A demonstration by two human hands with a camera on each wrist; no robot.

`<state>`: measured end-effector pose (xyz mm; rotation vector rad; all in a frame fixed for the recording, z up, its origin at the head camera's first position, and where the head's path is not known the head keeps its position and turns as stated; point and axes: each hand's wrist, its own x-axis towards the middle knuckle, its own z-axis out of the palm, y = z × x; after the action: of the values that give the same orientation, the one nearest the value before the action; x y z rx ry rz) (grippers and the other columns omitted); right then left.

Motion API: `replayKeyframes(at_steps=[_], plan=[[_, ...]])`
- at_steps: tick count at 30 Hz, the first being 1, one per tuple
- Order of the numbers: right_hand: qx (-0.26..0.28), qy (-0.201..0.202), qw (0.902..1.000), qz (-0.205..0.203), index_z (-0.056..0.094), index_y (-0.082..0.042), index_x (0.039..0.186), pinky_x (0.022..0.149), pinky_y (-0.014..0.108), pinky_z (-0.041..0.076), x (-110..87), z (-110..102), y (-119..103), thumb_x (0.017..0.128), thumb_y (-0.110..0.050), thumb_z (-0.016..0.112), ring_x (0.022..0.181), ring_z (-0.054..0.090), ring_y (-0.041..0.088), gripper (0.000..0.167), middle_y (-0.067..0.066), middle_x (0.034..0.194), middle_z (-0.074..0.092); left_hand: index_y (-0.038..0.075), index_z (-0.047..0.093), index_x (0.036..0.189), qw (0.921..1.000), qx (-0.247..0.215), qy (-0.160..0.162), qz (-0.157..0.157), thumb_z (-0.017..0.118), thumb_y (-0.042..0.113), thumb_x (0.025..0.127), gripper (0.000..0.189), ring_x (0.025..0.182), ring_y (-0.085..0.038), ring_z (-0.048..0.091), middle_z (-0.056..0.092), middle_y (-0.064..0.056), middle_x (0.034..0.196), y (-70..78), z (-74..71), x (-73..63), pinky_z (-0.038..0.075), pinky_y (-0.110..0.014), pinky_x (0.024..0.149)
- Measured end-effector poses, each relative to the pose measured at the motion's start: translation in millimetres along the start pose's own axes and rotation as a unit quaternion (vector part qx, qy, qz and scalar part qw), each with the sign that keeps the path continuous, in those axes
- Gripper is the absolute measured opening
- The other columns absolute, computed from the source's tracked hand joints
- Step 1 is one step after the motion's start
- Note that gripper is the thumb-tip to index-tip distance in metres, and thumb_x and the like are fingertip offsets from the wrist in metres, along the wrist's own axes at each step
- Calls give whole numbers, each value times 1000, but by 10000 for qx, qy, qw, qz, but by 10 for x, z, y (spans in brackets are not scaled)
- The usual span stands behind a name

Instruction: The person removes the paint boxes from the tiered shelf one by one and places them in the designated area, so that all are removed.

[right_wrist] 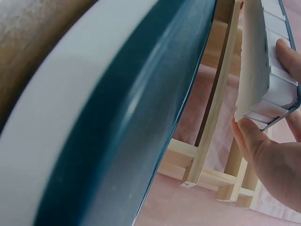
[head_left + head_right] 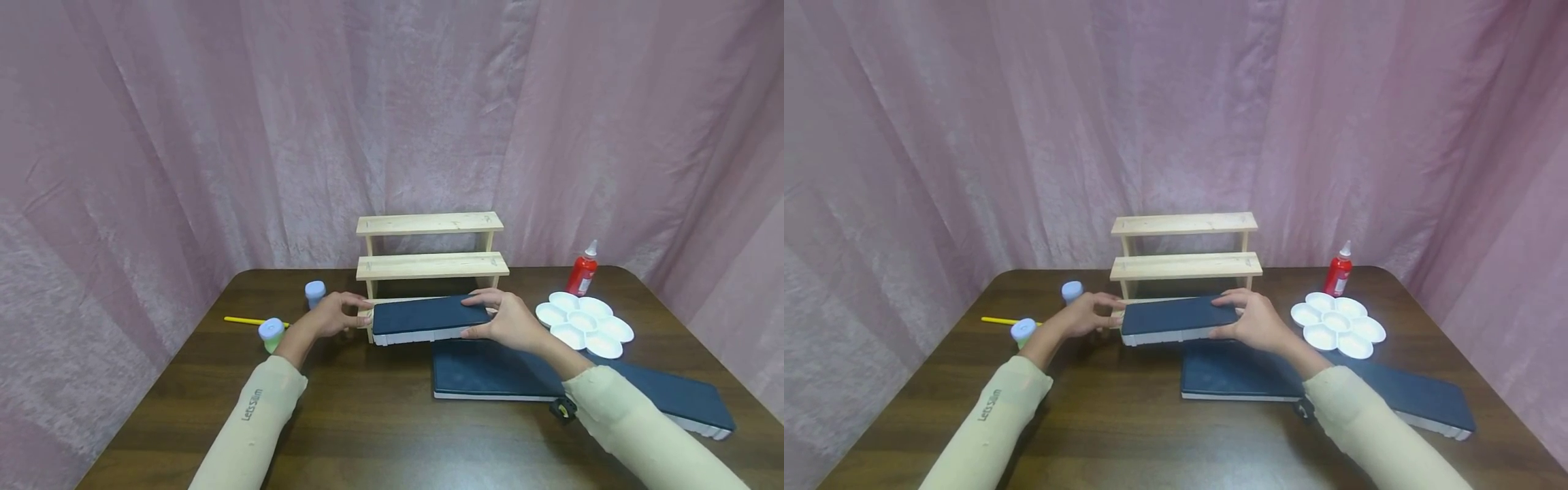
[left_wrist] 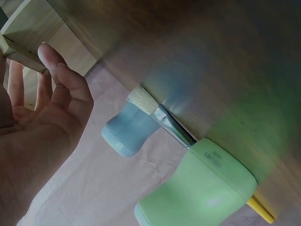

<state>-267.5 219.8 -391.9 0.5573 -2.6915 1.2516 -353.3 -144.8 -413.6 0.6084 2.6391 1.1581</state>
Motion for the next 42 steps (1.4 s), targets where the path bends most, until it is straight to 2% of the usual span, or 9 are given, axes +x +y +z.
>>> replayKeyframes(at_steps=[13,21,26,32,42], plan=[[79,-126,9999,25,73,-14,119,95,56,49,-73,48,-75,70,-34,91,124,50,33,57,10,135,60,10,73,120,9998,174,61,-39,78,11,86,35,99,-28,63,58,-17,137,9,5,8,55,-28,63],[358,-192,9991,-85,73,-9,117,96,57,48,-86,113,-81,70,-28,92,127,49,36,55,16,137,57,11,73,121,9996,259,19,-60,77,8,87,34,95,-26,63,58,-17,137,-11,19,26,54,-27,62],[434,-273,9984,-229,73,-8,116,92,51,52,-88,158,-132,69,-27,92,124,53,36,54,19,138,56,13,74,119,9996,217,76,-162,79,17,85,34,94,-24,64,58,-15,136,2,10,24,54,-28,63],[349,-357,9978,-435,73,-8,117,90,50,53,-92,206,-180,70,-30,92,116,61,35,55,19,135,57,15,74,121,9995,223,22,-236,81,25,84,39,72,-22,64,58,-13,138,18,-3,16,52,-28,61],[396,-529,9964,-525,73,-8,117,95,53,50,-74,290,-194,71,-30,91,121,57,34,54,18,136,57,14,74,120,9995,143,65,-261,82,24,83,38,72,-16,62,58,-13,137,22,-9,15,52,-27,62]])
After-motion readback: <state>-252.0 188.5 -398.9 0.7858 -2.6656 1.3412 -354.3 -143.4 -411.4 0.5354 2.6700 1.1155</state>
